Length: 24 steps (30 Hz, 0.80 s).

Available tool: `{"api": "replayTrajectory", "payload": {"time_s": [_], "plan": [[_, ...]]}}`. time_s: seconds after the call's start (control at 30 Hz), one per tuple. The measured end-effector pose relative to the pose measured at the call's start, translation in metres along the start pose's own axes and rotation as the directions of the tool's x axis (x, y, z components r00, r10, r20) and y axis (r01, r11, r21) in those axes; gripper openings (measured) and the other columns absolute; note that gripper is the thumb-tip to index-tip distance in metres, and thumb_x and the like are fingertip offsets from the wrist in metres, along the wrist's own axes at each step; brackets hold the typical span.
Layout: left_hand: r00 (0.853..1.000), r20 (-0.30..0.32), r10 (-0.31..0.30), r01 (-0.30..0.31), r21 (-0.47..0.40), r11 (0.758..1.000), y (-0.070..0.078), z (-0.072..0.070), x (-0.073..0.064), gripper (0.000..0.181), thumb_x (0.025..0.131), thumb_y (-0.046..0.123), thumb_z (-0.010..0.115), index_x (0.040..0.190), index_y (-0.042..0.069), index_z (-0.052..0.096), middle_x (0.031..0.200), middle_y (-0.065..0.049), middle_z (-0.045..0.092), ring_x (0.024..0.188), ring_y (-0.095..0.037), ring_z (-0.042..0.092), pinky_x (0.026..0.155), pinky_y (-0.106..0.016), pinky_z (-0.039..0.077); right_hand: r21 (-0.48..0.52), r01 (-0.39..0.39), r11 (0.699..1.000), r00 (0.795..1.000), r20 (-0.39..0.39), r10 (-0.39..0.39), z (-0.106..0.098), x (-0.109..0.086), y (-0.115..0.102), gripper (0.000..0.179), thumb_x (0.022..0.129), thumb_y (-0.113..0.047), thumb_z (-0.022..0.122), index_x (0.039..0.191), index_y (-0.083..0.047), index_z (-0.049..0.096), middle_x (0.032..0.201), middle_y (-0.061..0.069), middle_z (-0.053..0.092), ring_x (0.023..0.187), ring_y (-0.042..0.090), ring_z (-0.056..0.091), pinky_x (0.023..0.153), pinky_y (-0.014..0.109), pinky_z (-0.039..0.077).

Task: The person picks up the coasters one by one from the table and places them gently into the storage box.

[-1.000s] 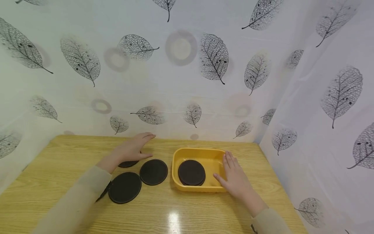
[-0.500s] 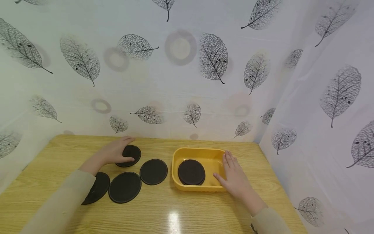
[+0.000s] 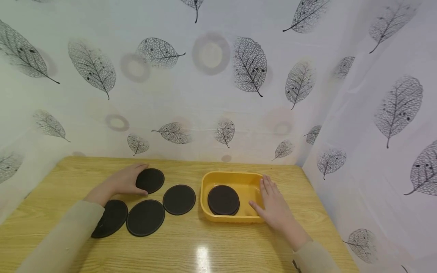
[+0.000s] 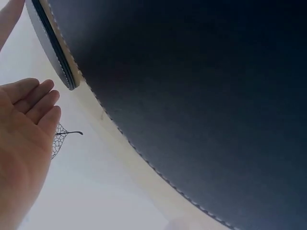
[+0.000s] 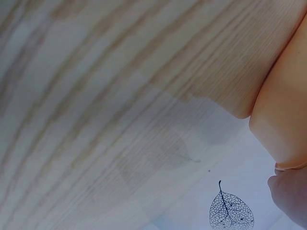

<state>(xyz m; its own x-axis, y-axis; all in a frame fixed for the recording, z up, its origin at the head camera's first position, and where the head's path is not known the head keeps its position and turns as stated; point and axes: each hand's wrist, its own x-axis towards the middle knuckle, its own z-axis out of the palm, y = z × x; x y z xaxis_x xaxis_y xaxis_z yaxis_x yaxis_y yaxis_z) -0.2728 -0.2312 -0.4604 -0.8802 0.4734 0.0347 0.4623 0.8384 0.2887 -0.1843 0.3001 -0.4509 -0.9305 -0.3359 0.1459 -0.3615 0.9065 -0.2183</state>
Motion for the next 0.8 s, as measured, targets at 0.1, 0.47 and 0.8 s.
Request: {"api": "replayTrajectory", "payload": {"time_s": [0.1,0.47,0.8], "plan": [[1.0,0.017,-0.01,0.01,-0.01,1.0,-0.0005,-0.0007,-0.0007,0.117,0.072,0.053,0.095,0.152,-0.015,0.043,0.155,-0.038,0.048,0.142,-0.056,0.049,0.118,-0.065,0.043,-0.001,0.002,1.0,1.0,-0.005,-0.002,-0.0001,0.0007,0.0,0.088,0.106,-0.045,0.058,0.161,0.016,0.025,0.174,0.031,0.014,0.161,0.051,0.016,0.131,0.064,0.018],[0.998,0.056,-0.028,0.031,-0.063,0.998,-0.0015,0.0024,-0.0006,0.114,0.075,0.047,0.093,0.153,-0.017,0.04,0.155,-0.039,0.046,0.143,-0.058,0.046,0.12,-0.066,0.041,-0.005,0.004,1.0,1.0,-0.004,-0.004,-0.0005,0.0007,-0.0005,0.088,0.106,-0.045,0.058,0.16,0.016,0.026,0.173,0.032,0.015,0.161,0.052,0.017,0.13,0.064,0.019],[0.998,0.05,-0.037,0.042,-0.098,0.994,-0.0028,0.0034,0.0004,0.108,0.078,0.039,0.091,0.153,-0.017,0.039,0.155,-0.039,0.045,0.143,-0.058,0.046,0.119,-0.066,0.041,0.008,0.002,1.0,1.0,0.0,-0.002,-0.0018,0.0005,-0.002,0.088,0.106,-0.045,0.058,0.161,0.016,0.025,0.174,0.031,0.013,0.161,0.051,0.016,0.131,0.063,0.018]]}}
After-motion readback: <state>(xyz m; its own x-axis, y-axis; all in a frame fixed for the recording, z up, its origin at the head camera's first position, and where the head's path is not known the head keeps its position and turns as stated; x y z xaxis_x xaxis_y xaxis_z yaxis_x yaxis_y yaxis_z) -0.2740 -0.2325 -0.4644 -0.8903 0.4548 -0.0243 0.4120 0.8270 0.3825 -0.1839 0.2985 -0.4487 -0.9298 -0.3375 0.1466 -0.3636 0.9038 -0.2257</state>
